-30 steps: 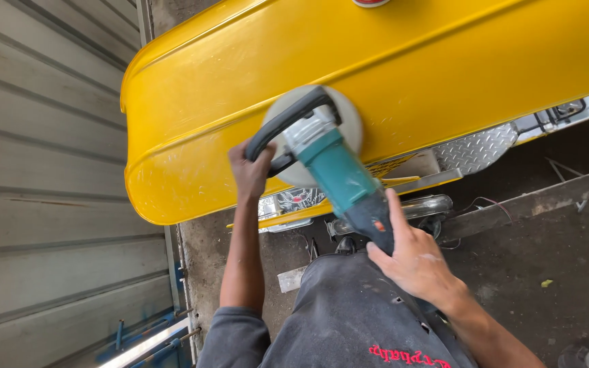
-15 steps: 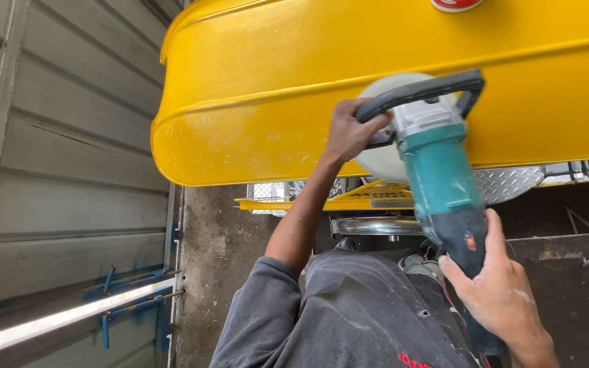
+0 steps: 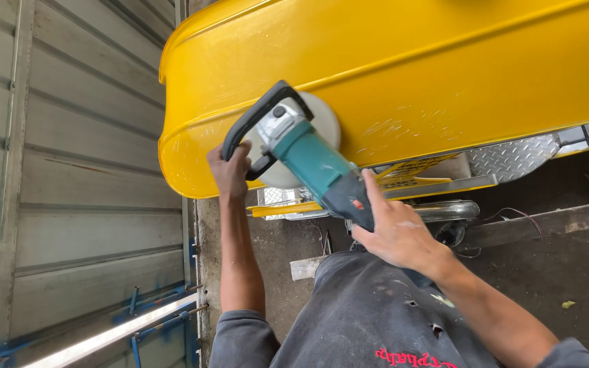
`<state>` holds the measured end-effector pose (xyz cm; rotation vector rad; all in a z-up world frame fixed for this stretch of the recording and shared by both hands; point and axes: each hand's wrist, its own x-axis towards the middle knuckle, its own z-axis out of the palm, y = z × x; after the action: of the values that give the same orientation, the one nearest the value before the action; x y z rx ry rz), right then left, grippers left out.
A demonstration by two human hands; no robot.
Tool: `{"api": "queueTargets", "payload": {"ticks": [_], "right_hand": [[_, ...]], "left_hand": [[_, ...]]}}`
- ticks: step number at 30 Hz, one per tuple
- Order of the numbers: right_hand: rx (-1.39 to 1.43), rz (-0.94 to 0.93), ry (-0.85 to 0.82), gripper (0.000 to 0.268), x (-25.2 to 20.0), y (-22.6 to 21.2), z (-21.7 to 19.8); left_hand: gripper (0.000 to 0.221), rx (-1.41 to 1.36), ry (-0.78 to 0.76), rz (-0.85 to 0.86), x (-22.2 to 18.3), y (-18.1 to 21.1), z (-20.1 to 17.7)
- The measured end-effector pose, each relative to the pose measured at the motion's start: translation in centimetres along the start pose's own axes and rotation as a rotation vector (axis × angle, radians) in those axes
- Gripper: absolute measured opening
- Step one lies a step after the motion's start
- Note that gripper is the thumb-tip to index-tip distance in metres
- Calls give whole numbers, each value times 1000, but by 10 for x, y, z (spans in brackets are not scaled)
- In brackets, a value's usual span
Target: Polishing a yellow vehicle component with an electric power polisher.
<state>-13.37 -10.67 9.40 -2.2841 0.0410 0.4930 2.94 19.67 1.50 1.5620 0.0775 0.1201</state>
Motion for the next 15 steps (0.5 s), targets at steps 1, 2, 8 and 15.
{"api": "queueTargets", "payload": {"ticks": [1,2,8,15], "right_hand": [[1,-2,1,105,4,-3,5],[6,-8,-18,105,8,-6,11],[116,-68,-31,109,33,12,66],[313,-92,6,106,62,40,121]], "left_hand": [[20,1,0,2,0,0,-9],[21,-22,21,10,-1,0,-18],[19,57,67,50,-11,-5,-56],[18,156,-6,194,-15,-30,-81]]}}
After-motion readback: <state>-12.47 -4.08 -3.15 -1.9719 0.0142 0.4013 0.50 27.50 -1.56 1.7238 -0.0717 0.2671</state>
